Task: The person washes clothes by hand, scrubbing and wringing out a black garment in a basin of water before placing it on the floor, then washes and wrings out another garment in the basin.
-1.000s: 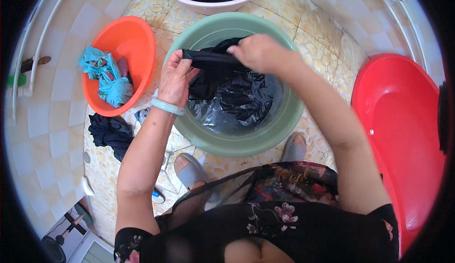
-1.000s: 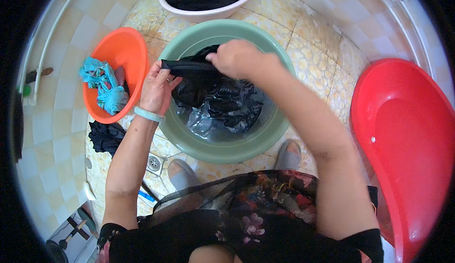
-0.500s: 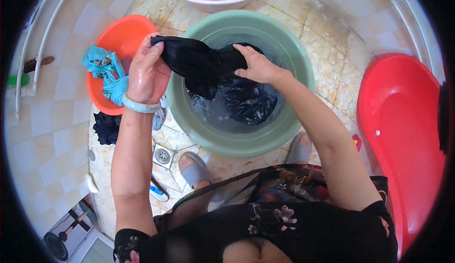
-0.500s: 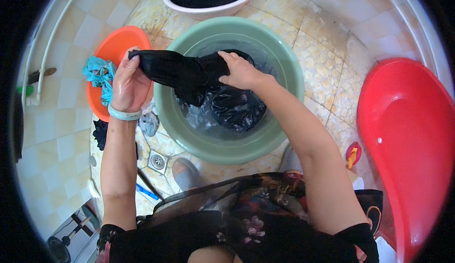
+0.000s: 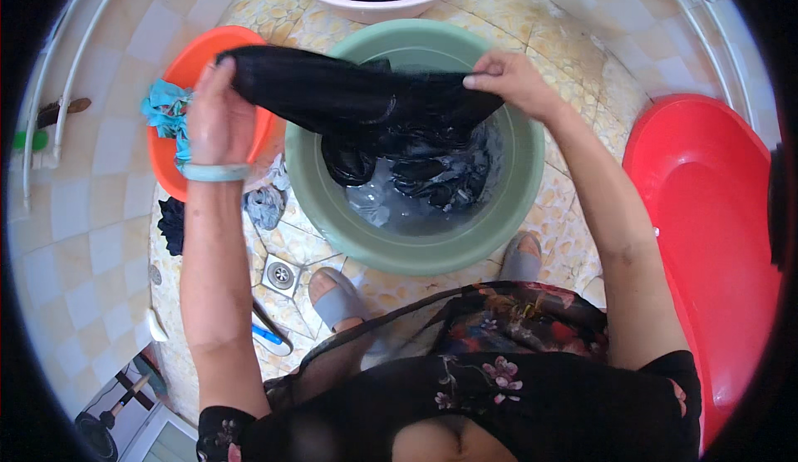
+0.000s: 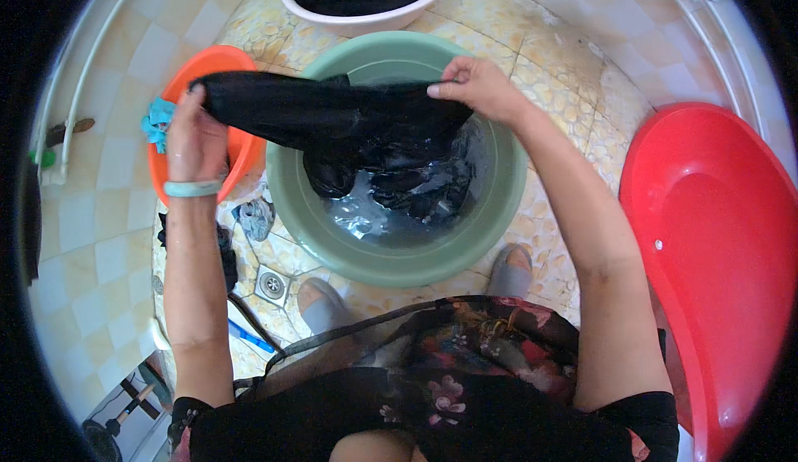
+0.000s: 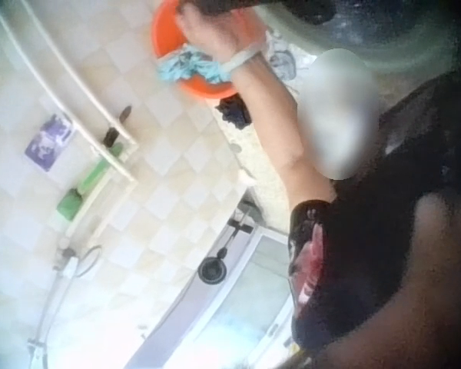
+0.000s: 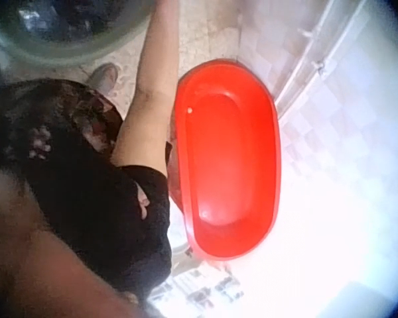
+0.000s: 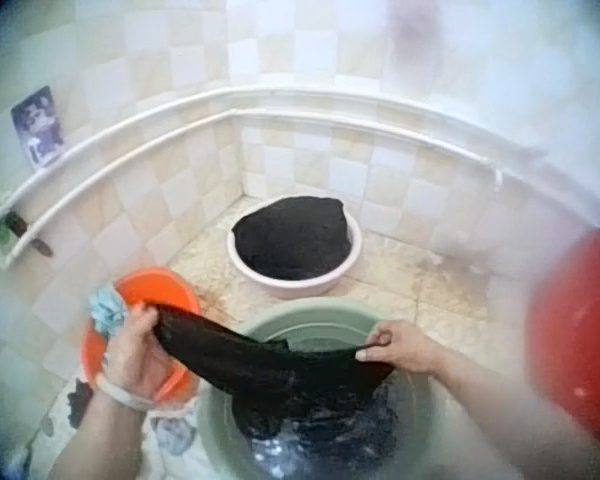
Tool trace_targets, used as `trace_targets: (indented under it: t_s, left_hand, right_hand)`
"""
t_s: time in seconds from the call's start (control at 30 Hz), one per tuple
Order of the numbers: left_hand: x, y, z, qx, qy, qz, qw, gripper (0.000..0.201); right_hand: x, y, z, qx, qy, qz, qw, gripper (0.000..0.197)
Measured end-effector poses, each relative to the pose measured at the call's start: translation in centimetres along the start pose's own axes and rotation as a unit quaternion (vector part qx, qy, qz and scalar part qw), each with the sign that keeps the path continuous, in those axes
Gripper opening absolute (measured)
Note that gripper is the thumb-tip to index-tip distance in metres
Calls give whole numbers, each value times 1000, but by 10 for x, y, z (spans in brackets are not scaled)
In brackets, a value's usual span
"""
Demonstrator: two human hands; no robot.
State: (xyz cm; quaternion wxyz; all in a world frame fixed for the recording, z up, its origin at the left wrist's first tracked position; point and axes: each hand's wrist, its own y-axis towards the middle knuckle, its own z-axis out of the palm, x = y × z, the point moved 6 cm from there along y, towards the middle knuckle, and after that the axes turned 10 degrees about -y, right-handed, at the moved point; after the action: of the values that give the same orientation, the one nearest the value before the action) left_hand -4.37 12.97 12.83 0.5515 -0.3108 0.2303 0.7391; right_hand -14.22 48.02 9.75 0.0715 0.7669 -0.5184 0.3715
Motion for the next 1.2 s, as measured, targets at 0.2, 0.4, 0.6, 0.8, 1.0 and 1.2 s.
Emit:
trace_targets:
  t_s: [0.2, 0.4, 0.6, 0.8, 1.0, 1.2]
  left_hand:
    - [-105, 3, 119, 171, -81, 58, 980, 18]
    - [-89, -7, 149, 152, -64, 17, 986, 18]
    - [-75, -19, 87, 74, 94, 30, 992, 14]
    - [-89, 15, 52, 39, 52, 126, 990, 18]
    - [-80, 28, 139, 239, 0, 21, 971, 29]
    - [13, -9, 234, 173, 181, -100, 963, 16]
  right_hand:
    - [54, -49, -110, -98, 175, -150, 968, 21]
    - [26, -27, -17, 68, -11, -57, 996, 29]
    - [15, -10, -42, -148, 301, -64, 940, 19]
    - [57, -9, -97, -202, 267, -173, 926, 20]
    - [29, -23, -73, -220, -93, -63, 969, 24]
    - [85, -46, -31, -153, 6, -143, 978, 47]
